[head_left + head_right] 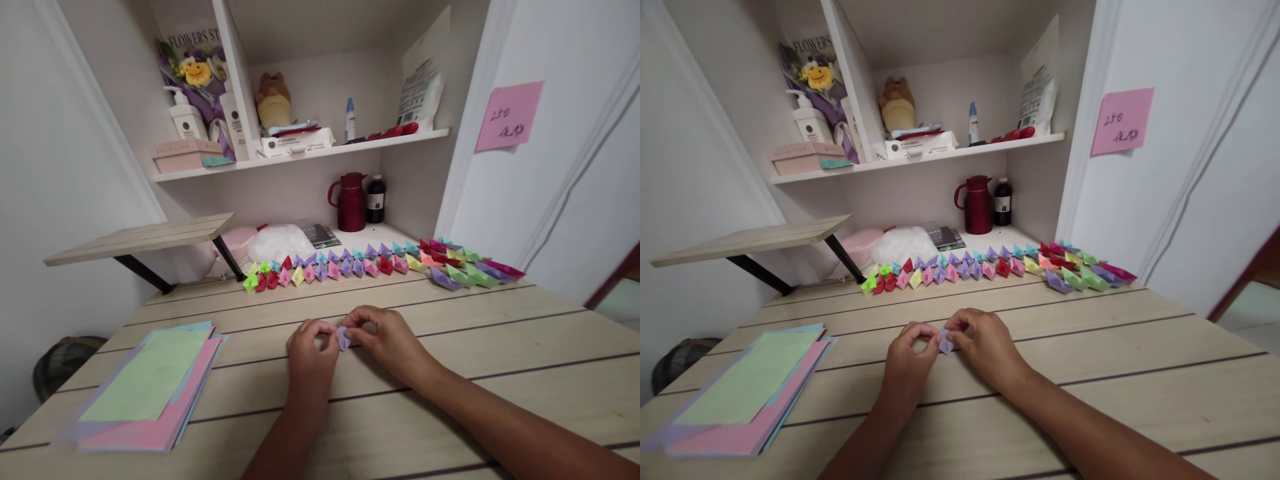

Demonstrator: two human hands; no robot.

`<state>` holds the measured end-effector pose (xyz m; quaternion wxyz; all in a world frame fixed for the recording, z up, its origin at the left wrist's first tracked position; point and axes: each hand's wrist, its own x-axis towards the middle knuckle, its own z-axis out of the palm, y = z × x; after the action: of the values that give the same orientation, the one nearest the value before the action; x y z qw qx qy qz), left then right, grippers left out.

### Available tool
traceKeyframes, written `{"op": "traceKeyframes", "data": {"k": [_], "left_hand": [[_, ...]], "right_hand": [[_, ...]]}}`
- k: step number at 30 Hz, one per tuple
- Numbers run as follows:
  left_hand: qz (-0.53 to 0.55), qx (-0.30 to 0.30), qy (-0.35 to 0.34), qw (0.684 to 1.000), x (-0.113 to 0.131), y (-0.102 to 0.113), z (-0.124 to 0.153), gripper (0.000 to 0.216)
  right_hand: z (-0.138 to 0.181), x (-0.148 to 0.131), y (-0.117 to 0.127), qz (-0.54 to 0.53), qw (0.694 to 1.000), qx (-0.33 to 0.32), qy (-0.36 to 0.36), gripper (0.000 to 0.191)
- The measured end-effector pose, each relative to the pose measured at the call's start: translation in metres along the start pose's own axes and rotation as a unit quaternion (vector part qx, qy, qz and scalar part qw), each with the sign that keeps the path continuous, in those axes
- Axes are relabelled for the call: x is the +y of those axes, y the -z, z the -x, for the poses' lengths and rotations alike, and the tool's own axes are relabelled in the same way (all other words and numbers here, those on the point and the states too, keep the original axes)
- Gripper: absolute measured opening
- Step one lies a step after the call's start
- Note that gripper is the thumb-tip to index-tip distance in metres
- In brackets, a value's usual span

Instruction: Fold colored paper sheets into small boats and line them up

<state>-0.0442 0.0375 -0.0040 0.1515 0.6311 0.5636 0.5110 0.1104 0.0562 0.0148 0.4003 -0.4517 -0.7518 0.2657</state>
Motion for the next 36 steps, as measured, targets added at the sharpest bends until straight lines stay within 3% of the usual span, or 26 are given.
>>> {"op": "traceKeyframes", "data": {"k": [6,13,31,36], "left_hand": [[0.024,-0.012,0.024,0.999,0.005,0.001,0.001,0.011],[-0.067,0.005,-0.035,0.997,0.018,0.005,0.005,0.016],[-0.099,0.004,-0.039,0.994,0.008,0.004,0.003,0.011],[-0.087,0.014,-0.013,0.996,-0.002,0.001,0.002,0.011]], "right_hand": [[0.000,0.000,0.002,-0.010,1.000,-0.015,-0.006,0.009],[0.001,0.000,0.001,0.123,0.989,-0.012,0.085,0.011],[0.001,0.001,0.000,0.125,0.988,-0.017,0.089,0.013],[0.001,0.002,-0.001,0.106,0.990,0.009,0.094,0.015]]}}
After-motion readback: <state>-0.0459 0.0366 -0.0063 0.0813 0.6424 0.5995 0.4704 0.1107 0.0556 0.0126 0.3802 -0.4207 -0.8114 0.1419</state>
